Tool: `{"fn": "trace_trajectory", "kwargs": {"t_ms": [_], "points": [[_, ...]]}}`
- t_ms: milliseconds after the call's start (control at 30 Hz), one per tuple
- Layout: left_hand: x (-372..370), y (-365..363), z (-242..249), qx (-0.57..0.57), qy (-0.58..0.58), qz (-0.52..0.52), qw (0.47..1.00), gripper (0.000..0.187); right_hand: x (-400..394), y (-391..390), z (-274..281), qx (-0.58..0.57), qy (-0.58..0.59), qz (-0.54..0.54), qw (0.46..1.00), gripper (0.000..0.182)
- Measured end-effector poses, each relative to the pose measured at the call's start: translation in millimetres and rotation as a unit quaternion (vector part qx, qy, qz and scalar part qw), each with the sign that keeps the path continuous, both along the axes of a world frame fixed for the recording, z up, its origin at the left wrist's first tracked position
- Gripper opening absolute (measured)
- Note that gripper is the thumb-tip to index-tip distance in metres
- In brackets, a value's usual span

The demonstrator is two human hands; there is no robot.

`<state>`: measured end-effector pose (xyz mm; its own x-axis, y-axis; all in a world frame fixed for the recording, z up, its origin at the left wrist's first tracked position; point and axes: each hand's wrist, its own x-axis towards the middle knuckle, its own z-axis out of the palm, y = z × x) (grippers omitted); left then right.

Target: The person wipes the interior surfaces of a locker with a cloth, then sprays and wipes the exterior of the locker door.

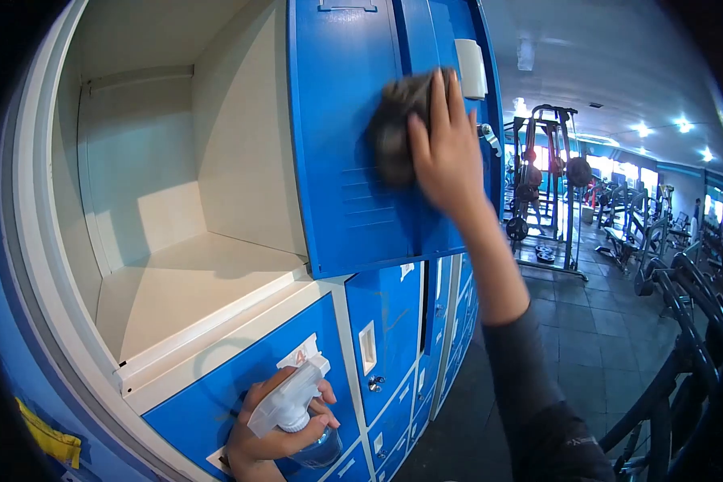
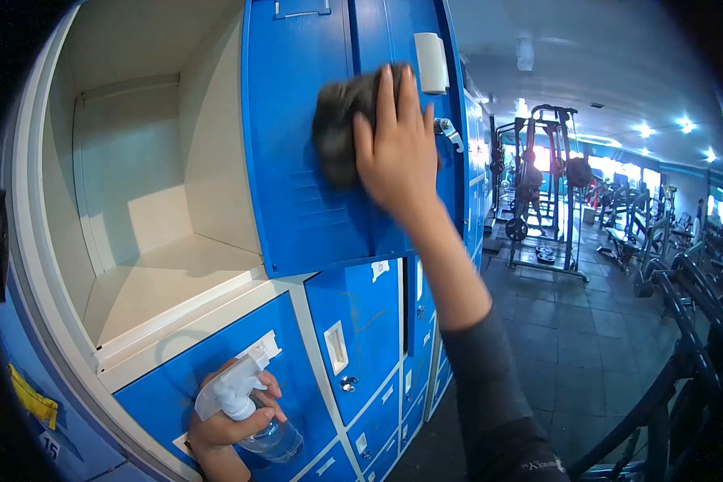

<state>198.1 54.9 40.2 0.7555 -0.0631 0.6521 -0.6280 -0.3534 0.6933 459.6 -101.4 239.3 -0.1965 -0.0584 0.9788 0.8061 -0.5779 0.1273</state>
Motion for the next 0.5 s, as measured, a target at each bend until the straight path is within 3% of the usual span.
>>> {"fn": "trace_trajectory", "kwargs": {"t_ms": [133,200,267,300,400,500], "points": [[1,3,-2,0.021,-0.007,-0.009,1.000,0.069,24,4,101,0.037,-0.079,-0.032,0.996,0.061],[2,4,-4,0.026,-0.010,-0.009,1.000,0.072,21,-3,140,0.024,-0.024,-0.020,0.999,0.049],[2,5,-5,0.026,-0.010,-0.010,1.000,0.074,19,-16,170,-0.065,-0.094,-0.088,0.990,0.047],[2,5,-7,0.024,-0.010,-0.011,1.000,0.074,13,-15,173,-0.008,0.002,0.019,1.000,0.045],[1,5,-5,0.038,-0.012,-0.010,0.999,0.073,3,-15,155,0.012,-0.018,-0.026,0.999,0.046],[2,7,-2,0.060,-0.010,-0.006,0.998,0.071,-18,-24,114,-0.042,0.095,-0.034,0.994,0.051]]}}
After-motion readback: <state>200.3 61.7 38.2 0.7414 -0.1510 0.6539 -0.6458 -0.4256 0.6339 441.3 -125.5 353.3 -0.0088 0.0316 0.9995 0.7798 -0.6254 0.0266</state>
